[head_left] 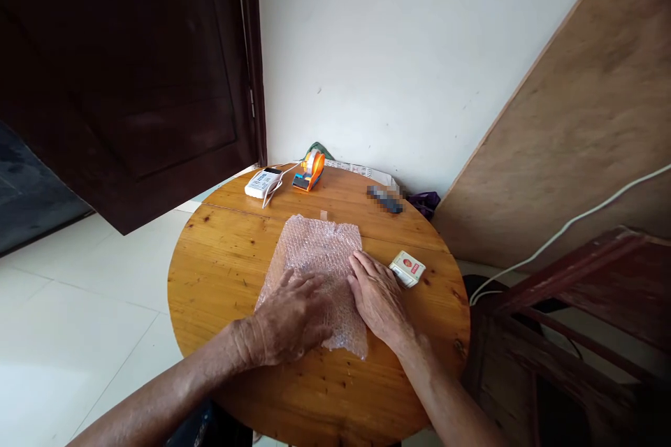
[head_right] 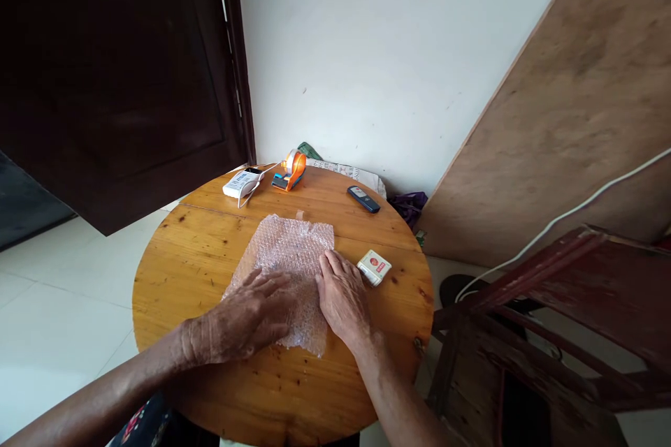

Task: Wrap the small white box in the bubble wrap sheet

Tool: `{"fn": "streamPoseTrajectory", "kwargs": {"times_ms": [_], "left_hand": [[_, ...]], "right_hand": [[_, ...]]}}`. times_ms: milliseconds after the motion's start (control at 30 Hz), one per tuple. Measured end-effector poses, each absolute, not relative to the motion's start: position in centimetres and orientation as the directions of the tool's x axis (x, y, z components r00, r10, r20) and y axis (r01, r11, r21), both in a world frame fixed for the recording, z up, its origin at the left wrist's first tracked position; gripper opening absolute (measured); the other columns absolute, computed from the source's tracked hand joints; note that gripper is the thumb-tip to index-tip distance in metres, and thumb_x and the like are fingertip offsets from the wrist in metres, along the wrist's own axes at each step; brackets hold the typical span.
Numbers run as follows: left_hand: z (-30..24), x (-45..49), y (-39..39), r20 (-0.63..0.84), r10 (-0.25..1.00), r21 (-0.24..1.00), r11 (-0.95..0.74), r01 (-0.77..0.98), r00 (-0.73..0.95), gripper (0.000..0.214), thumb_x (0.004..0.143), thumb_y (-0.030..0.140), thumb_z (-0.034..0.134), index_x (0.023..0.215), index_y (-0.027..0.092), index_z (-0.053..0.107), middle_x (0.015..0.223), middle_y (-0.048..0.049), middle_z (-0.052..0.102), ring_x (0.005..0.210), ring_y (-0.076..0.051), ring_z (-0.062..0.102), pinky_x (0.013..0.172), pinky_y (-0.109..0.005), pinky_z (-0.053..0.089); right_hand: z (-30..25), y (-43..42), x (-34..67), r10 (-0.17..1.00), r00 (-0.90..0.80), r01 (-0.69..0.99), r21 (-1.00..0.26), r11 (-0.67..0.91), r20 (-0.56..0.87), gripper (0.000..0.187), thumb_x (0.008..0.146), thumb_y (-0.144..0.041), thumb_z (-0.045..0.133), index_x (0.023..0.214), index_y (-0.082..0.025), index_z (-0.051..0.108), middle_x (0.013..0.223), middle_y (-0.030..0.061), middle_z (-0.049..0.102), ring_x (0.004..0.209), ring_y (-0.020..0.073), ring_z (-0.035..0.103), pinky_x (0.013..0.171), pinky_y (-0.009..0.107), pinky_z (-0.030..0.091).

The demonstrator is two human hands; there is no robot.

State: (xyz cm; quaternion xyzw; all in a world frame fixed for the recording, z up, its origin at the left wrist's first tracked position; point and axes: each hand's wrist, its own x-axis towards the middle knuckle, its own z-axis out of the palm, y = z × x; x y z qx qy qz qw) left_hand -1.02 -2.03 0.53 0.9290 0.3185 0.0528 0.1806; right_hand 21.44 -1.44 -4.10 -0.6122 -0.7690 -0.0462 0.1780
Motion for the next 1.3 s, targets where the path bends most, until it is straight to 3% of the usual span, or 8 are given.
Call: {"fn": "streamPoseTrajectory", "kwargs": {"times_ms": [100,333,467,633,833,933,1100,1300], "left_hand": [[0.3,0.5,-1.0,0.031,0.660,0.357,-0.709,0.608,0.751,0.055,0.094,0.049,0.047,0.143,0.024,0.044,0.157,-0.0127,0.032,0.146,-0.035,0.023,0.116,-0.063,0.019],[-2.4,1.6,0.0,0.047,0.609,0.343,-0.754,0.560,0.792,0.084,0.082,0.077,0.042,0.148,0.026,0.038,0.160,-0.0164,0.022,0.147,-0.042,0.013,0.112,-0.071,0.002],[-2.4,1.6,-0.4,0.100,0.632,0.342,-0.748,0.570,0.769,0.081,0.081,0.077,0.045,0.143,0.025,0.046,0.150,-0.0169,0.039,0.141,-0.042,0.026,0.112,-0.070,0.005],[-1.8,2.0,-0.6,0.098,0.644,0.366,-0.732,0.574,0.759,0.074,0.079,0.072,0.053,0.137,0.026,0.052,0.122,-0.0137,0.060,0.116,-0.038,0.049,0.108,-0.066,0.019],[-1.5,2.0,-0.3,0.090,0.658,0.374,-0.718,0.587,0.747,0.076,0.075,0.072,0.056,0.136,0.026,0.054,0.117,-0.0148,0.061,0.112,-0.038,0.051,0.107,-0.068,0.020],[-1.3,2.1,-0.2,0.102,0.661,0.349,-0.723,0.596,0.743,0.077,0.073,0.073,0.057,0.133,0.025,0.057,0.126,-0.0183,0.056,0.122,-0.042,0.045,0.109,-0.070,0.016],[-1.5,2.4,0.0,0.019,0.652,0.333,-0.719,0.610,0.758,0.081,0.070,0.063,0.066,0.140,0.026,0.050,0.149,-0.0195,0.038,0.139,-0.048,0.025,0.109,-0.074,0.010],[-2.5,2.6,0.2,0.051,0.665,0.385,-0.701,0.600,0.745,0.097,0.070,0.069,0.063,0.152,0.028,0.028,0.160,-0.0161,0.020,0.145,-0.049,0.013,0.111,-0.073,0.005]], "right_hand": [[-4.0,-1.5,21.4,0.916,-0.191,0.960,-0.129,0.250,0.352,0.040,0.095,-0.021,0.037,0.131,-0.015,0.055,0.139,0.0149,0.054,0.124,0.0303,0.052,0.101,0.046,0.042],[-2.3,-2.2,22.2,0.855,-0.125,0.968,-0.126,0.216,0.504,0.035,0.093,-0.021,0.041,0.118,-0.019,0.064,0.130,0.0133,0.060,0.114,0.0313,0.054,0.099,0.048,0.039],[-0.8,-3.0,23.7,0.822,0.018,0.985,-0.153,0.085,0.569,0.034,0.091,-0.029,0.048,0.122,-0.022,0.062,0.130,0.0130,0.060,0.112,0.0331,0.055,0.096,0.049,0.039],[-0.5,-2.3,27.2,0.905,0.159,0.975,-0.205,-0.081,0.395,0.066,0.077,-0.037,0.063,0.138,-0.019,0.046,0.140,0.0168,0.052,0.120,0.0376,0.052,0.094,0.051,0.041],[-0.5,-2.1,29.0,0.952,0.300,0.755,-0.625,-0.198,0.061,0.047,0.073,-0.043,0.063,0.114,-0.020,0.062,0.091,0.0080,0.072,0.085,0.0275,0.066,0.076,0.039,0.050],[1.3,-3.8,26.9,0.995,0.095,0.410,-0.910,-0.068,-0.031,0.049,0.073,-0.048,0.064,0.111,-0.019,0.062,0.099,0.0103,0.071,0.089,0.0271,0.066,0.077,0.037,0.052],[4.3,-5.2,21.3,0.862,-0.474,0.281,-0.959,-0.044,-0.178,0.063,0.066,-0.037,0.073,0.125,-0.020,0.061,0.126,0.0099,0.063,0.107,0.0278,0.062,0.092,0.040,0.049],[2.6,-1.9,20.2,0.927,-0.357,0.325,-0.946,0.009,-0.113,0.060,0.068,-0.037,0.066,0.127,-0.022,0.062,0.149,0.0076,0.046,0.134,0.0320,0.045,0.105,0.046,0.040]]}}
